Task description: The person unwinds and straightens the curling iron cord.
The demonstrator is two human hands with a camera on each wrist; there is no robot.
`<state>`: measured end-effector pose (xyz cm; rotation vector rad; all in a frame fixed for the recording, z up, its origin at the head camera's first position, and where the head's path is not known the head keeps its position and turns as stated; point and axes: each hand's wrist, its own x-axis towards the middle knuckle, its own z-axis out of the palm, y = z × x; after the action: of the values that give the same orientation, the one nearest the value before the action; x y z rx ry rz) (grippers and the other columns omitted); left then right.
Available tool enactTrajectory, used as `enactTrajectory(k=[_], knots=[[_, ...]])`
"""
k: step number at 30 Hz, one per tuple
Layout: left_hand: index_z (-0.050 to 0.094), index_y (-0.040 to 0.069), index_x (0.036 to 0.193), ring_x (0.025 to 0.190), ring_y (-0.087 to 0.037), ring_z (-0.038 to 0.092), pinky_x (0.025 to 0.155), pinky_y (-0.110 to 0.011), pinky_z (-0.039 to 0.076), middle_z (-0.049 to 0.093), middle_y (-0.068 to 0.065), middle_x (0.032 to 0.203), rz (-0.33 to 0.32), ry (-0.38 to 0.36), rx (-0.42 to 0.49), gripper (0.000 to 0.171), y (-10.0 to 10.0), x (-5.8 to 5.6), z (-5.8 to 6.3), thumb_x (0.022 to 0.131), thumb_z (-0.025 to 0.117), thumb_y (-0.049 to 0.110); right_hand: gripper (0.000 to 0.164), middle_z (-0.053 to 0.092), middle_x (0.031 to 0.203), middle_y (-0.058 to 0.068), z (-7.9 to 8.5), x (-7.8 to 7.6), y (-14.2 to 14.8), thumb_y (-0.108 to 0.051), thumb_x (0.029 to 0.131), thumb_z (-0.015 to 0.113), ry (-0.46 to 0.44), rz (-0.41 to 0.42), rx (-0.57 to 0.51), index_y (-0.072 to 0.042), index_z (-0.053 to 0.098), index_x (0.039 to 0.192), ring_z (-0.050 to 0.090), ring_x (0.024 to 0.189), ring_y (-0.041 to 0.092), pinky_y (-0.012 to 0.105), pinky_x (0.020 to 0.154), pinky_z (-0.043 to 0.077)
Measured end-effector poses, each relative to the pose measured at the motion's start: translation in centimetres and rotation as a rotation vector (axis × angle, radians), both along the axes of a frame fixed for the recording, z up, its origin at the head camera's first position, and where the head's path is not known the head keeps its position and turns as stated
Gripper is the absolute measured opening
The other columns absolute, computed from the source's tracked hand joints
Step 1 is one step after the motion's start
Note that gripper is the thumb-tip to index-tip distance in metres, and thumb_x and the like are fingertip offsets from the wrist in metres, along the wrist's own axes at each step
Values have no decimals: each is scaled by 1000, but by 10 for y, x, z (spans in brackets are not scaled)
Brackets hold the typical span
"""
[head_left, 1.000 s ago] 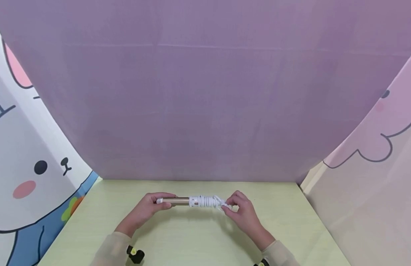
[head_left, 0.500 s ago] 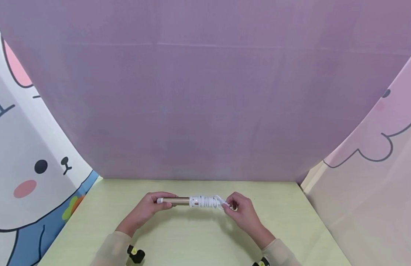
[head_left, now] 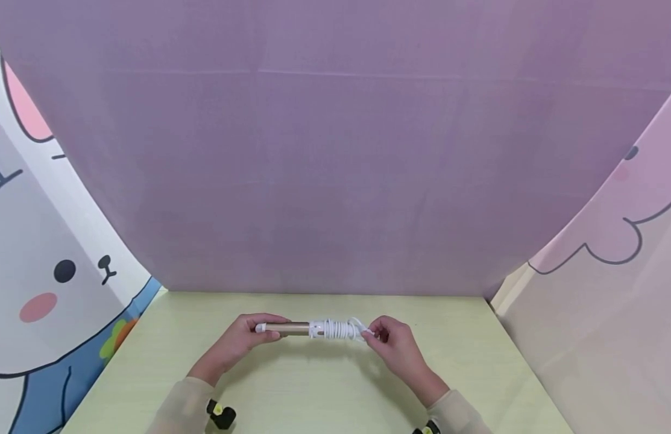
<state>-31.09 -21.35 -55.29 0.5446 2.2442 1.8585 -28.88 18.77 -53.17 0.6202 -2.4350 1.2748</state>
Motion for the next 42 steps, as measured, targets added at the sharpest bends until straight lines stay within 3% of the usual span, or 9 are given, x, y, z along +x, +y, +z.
enactTrajectory(k=[5,15,25,34,42], knots=[[78,11,138,112,-22,71,93,-34,60,72,-22,140,-6,15,-10,37,0,-1,-1,101,83,19,22,59,71,-13,0,1,-1,-4,94,88,-15,2,-35,-16,71,89,52,62,4,21,53,46],[79,12,137,113,-22,72,95,-37,60,76,-10,137,-5,27,-15,36,0,-2,0,102,83,18,24,57,68,-17,-3,1,-1,-7,92,90,82,-12,-7,-21,72,87,48,58,0,22,48,43],[79,11,137,115,-24,73,95,-34,59,76,-10,138,-7,16,-12,36,0,0,1,102,82,19,21,59,70,-18,-5,0,-2,-10,94,90,85,22,-37,-22,74,89,48,58,1,20,47,41],[79,13,136,114,-23,72,95,-33,59,76,-10,138,-9,31,-32,35,-1,1,3,102,83,20,11,59,71,-13,1,3,-2,-15,100,85,-13,74,-16,-18,75,94,47,60,1,20,50,41],[79,13,136,114,-25,71,96,-35,58,75,-9,138,10,28,-30,36,-3,4,5,102,83,23,15,64,81,-8,8,7,-2,-10,96,88,-150,118,62,-13,74,100,53,67,4,20,55,46]])
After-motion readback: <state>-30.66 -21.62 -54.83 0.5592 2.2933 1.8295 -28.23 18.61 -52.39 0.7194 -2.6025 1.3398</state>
